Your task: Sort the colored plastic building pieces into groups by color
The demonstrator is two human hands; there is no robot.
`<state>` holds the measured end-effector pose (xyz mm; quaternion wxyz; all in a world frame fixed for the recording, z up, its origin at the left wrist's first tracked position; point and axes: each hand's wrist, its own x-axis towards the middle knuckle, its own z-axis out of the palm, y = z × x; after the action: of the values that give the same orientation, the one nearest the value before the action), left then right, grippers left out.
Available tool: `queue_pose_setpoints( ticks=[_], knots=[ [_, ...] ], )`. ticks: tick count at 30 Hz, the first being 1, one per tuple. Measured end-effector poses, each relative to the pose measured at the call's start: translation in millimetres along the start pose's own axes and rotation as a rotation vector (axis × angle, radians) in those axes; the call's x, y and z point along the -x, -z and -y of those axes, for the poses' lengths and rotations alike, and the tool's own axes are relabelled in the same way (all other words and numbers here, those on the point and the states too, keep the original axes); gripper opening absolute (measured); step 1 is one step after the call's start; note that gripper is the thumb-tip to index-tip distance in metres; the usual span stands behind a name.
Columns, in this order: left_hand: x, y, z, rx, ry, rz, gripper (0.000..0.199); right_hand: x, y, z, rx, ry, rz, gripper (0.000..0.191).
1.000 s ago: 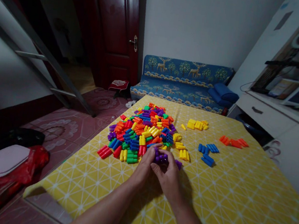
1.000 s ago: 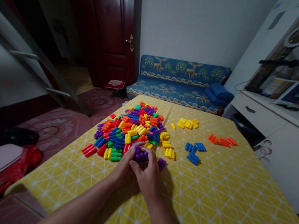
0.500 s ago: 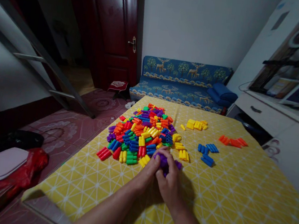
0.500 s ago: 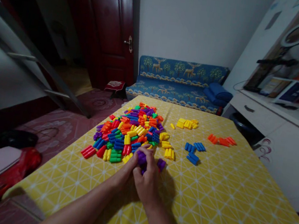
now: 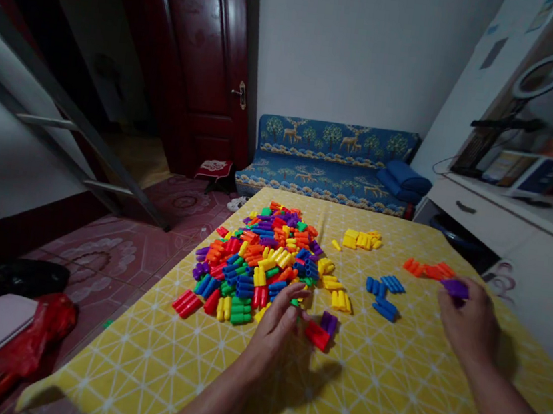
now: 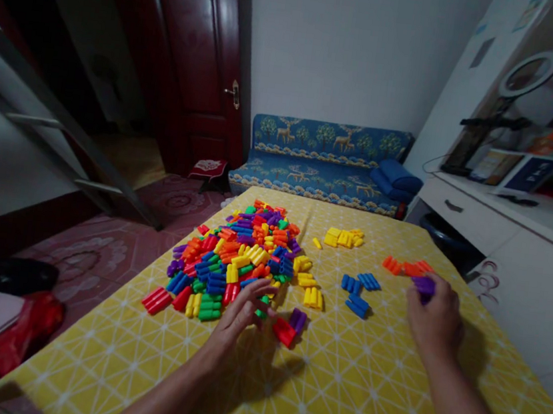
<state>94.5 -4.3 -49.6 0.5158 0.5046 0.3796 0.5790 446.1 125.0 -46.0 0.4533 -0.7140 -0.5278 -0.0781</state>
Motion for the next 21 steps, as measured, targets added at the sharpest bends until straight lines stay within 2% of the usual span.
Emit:
queue_pose_setpoints(
  ticks=[2, 3, 5, 7, 9, 10, 12, 14, 16, 19, 21],
  knots=[
    [-0.6, -0.7, 0.8, 0.006, 0.019, 0.02, 0.059, -8.4, -6.2, -45.1, 0.173, 0.028, 0.192, 0.032],
    [-0.5, -1.1, 0.9, 0.007, 0.028, 0.032, 0.058, -7.2, -9.6, -60.3, 0.228, 0.049, 0.243, 0.034],
    [0.2, -1.8, 1.1, 0.008, 0.034, 0.036, 0.057, 0.8, -15.5, -74.1, 0.33, 0.107, 0.233, 0.038],
    [0.7, -2.2, 1.6, 0.006, 0.03, 0.019, 0.058, 9.2, -19.2, -69.4, 0.421, 0.183, 0.153, 0.045],
    [0.8, -2.3, 1.8, 0.004, 0.034, 0.006, 0.059, 12.3, -20.9, -55.0, 0.455, 0.29, 0.095, 0.046],
    [0.8, -2.3, 1.6, 0.005, 0.037, 0.005, 0.059, 11.0, -21.7, -46.8, 0.451, 0.35, 0.103, 0.044],
    [1.1, -2.6, 0.4, 0.013, 0.041, 0.007, 0.058, 3.4, -25.2, -32.1, 0.442, 0.423, 0.206, 0.039],
    [2.4, -3.1, -1.4, 0.021, 0.034, -0.007, 0.054, -9.5, -32.9, -21.3, 0.45, 0.419, 0.364, 0.037],
    [4.3, -3.6, -2.8, 0.017, 0.03, -0.024, 0.05, -25.5, -44.6, -14.2, 0.467, 0.377, 0.471, 0.038],
    [6.7, -4.0, -3.1, -0.003, 0.046, -0.019, 0.051, -48.8, -63.8, -6.4, 0.493, 0.3, 0.516, 0.046],
    [7.1, -4.0, -2.5, -0.006, 0.052, -0.011, 0.051, -58.0, -73.4, -1.0, 0.488, 0.25, 0.491, 0.056]
  ],
)
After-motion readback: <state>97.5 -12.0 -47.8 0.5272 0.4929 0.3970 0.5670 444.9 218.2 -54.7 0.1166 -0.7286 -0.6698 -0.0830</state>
